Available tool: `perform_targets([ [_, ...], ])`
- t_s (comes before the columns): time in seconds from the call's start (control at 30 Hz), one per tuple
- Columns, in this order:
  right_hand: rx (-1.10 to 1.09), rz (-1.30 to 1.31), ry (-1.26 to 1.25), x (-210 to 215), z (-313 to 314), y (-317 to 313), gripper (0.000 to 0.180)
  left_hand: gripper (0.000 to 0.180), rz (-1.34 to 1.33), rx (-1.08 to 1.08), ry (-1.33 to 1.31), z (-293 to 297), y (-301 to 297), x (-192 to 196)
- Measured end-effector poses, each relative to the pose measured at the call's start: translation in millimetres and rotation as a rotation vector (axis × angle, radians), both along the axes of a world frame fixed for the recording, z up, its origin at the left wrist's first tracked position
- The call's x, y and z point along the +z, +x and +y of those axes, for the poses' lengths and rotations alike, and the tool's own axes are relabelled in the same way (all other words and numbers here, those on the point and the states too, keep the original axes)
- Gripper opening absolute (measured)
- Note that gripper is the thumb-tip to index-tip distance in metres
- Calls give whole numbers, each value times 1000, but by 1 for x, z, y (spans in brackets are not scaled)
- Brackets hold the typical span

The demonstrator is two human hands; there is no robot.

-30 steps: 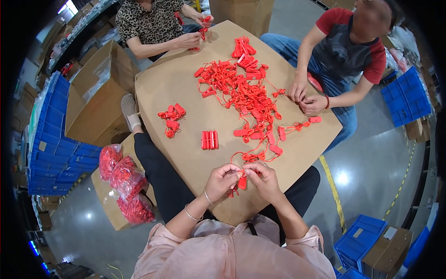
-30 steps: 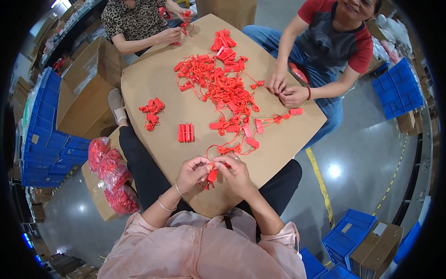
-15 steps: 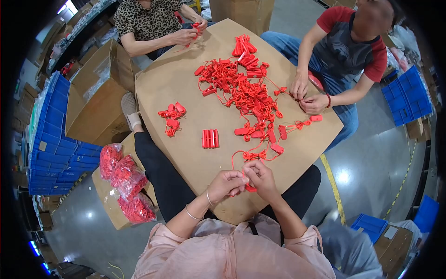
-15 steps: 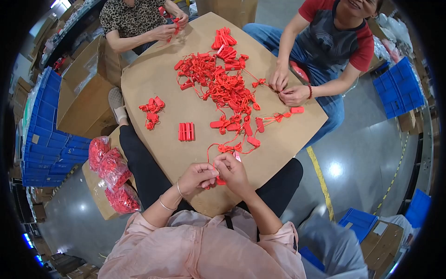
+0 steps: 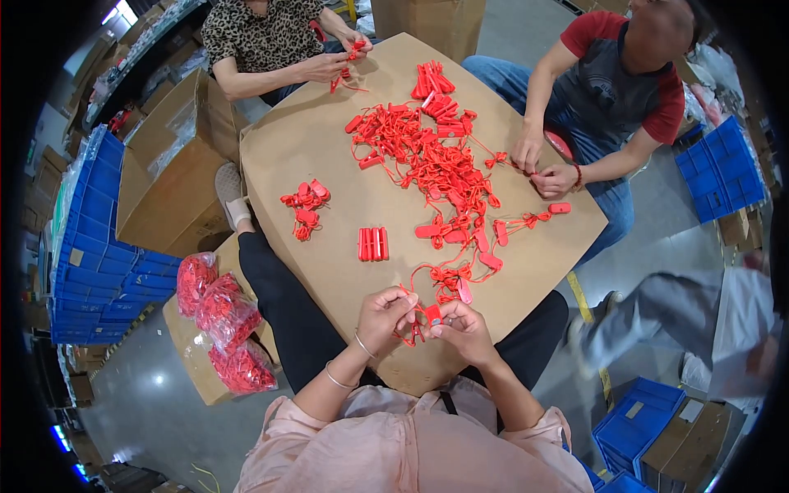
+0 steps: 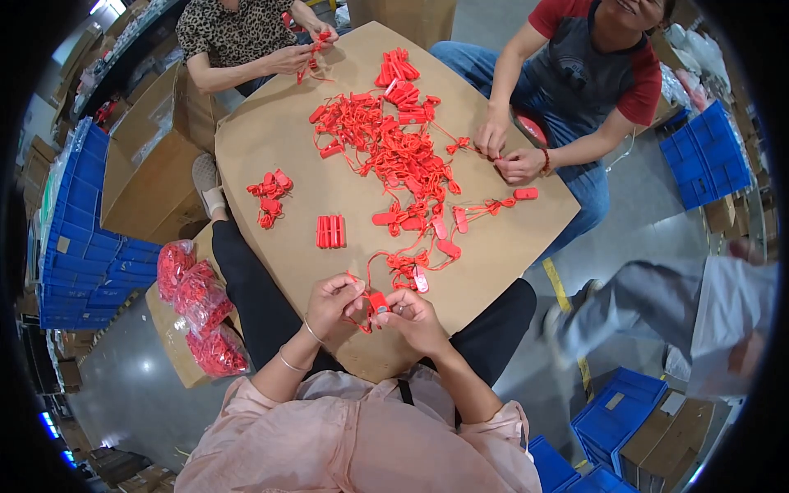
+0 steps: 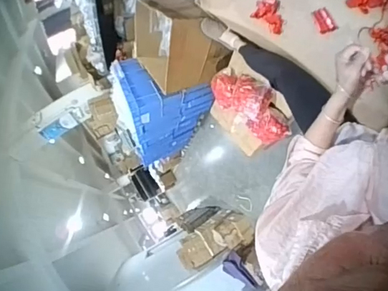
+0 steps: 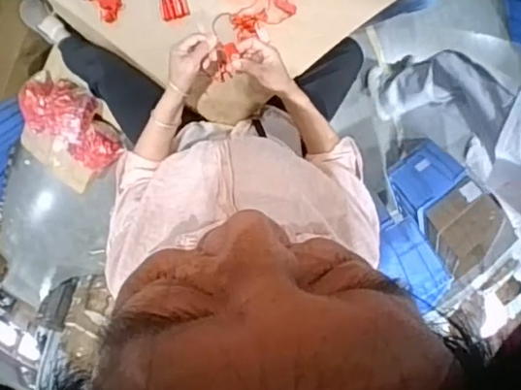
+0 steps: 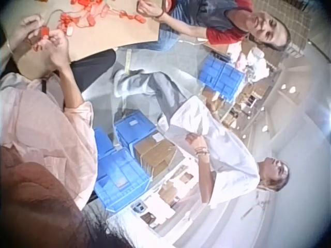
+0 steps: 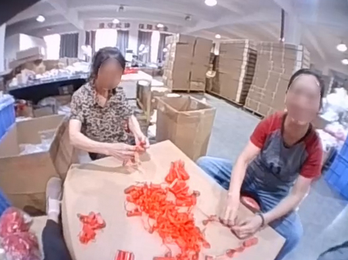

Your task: Tie strings onto red plastic security tags or labels at an assembly workspace.

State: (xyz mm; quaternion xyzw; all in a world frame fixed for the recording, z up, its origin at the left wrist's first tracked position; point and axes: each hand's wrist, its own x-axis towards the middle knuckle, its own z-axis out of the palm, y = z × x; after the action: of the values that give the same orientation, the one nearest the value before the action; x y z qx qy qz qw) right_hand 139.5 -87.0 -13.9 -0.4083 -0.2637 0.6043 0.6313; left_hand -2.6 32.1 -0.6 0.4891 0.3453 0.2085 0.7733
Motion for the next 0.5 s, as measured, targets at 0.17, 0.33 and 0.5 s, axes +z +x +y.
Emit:
perform_targets([
  [0.17,76,-30,-43,12,-4,13,19,14,-44,-224,-178,8,-1,-4],
  [0.33,225,-142,15,17,0,20,16,14,85,-543,-133,13,-7,5],
  [0.5,353,-226,17,25,-6,25,16,13,150,-722,-66,20,-13,17],
])
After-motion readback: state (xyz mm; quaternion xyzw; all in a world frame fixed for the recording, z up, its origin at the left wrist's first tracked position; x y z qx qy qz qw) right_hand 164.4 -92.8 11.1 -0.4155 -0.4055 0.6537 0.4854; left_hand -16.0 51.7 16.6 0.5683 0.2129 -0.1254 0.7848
